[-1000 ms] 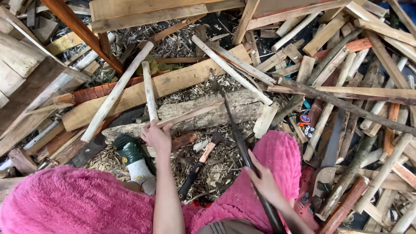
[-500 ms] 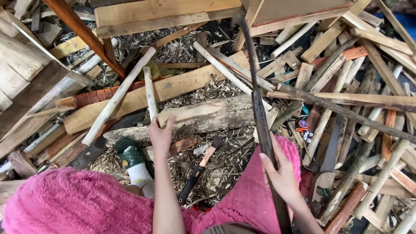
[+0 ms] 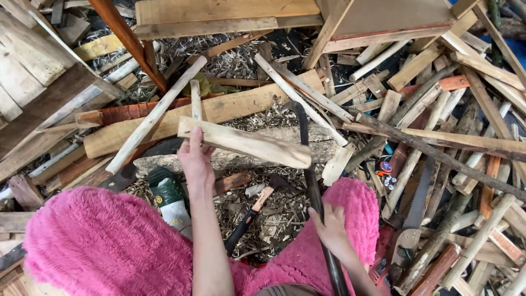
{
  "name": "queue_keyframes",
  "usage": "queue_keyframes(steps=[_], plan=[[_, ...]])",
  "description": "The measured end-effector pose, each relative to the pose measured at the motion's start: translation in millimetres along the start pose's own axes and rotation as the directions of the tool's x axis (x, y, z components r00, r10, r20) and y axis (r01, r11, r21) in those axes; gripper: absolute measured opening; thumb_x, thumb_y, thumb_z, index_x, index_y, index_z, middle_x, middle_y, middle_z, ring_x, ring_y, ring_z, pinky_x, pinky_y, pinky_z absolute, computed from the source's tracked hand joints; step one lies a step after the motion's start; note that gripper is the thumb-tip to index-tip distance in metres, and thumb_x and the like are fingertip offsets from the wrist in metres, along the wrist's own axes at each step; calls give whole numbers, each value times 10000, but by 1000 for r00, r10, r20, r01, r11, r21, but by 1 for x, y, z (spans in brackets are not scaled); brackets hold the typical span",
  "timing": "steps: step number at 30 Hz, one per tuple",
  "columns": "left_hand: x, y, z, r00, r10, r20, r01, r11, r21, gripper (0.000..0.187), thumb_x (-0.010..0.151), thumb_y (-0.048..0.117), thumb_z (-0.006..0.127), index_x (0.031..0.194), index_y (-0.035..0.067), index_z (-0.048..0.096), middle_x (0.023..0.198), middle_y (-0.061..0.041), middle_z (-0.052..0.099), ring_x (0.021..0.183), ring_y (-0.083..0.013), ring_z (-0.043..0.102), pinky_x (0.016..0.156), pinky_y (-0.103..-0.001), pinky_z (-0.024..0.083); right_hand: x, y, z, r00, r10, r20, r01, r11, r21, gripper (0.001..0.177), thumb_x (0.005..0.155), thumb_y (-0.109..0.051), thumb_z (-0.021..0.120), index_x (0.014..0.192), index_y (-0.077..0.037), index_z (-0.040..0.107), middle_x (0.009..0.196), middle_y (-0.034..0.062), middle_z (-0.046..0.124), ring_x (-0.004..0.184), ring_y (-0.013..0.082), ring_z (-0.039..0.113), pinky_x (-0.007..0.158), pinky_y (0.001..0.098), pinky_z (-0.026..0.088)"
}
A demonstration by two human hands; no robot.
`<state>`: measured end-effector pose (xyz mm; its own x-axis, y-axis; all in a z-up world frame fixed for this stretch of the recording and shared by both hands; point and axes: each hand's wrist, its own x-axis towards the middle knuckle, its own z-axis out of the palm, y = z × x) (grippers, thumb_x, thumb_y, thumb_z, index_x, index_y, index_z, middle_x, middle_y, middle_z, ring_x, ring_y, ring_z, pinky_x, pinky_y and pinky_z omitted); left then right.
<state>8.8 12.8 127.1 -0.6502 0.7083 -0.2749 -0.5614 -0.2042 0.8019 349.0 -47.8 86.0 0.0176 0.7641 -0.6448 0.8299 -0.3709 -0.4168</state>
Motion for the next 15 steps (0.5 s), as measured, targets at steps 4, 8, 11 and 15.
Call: queue_keyframes(steps=[4,8,11,15], plan=[[-12,-1,11,998,-41,42,45,994,-97,187,895,170,748,949,-4,705,802,-65,714,617,-114,678,552,-189,587,6,13,-17,837,-428,-342,442,896,-40,422,971,-304,534,1341,-115,602,1168,134,668,1009,257,600,898,388,525],[-16,2,18,995,-49,84,55,996,-72,209,899,190,747,950,-10,719,777,-52,728,568,-90,668,507,-163,552,-30,-22,-55,808,-544,-229,532,504,680,471,933,-104,536,1401,-59,526,1246,175,687,1099,266,675,954,383,596],[-18,1,22,993,-87,82,89,996,-19,222,887,187,755,943,-24,713,771,-63,725,566,-96,666,500,-163,553,-38,-31,-62,773,-572,-276,559,407,722,496,927,-56,550,1420,-40,500,1206,191,693,1076,277,700,936,374,616],[-21,-1,28,986,-139,89,138,990,15,267,852,176,785,972,-46,698,766,-77,709,532,-103,640,469,-165,552,-37,-31,-59,811,-523,-260,516,432,740,352,924,3,568,1272,29,620,1009,178,740,964,252,727,898,371,633]])
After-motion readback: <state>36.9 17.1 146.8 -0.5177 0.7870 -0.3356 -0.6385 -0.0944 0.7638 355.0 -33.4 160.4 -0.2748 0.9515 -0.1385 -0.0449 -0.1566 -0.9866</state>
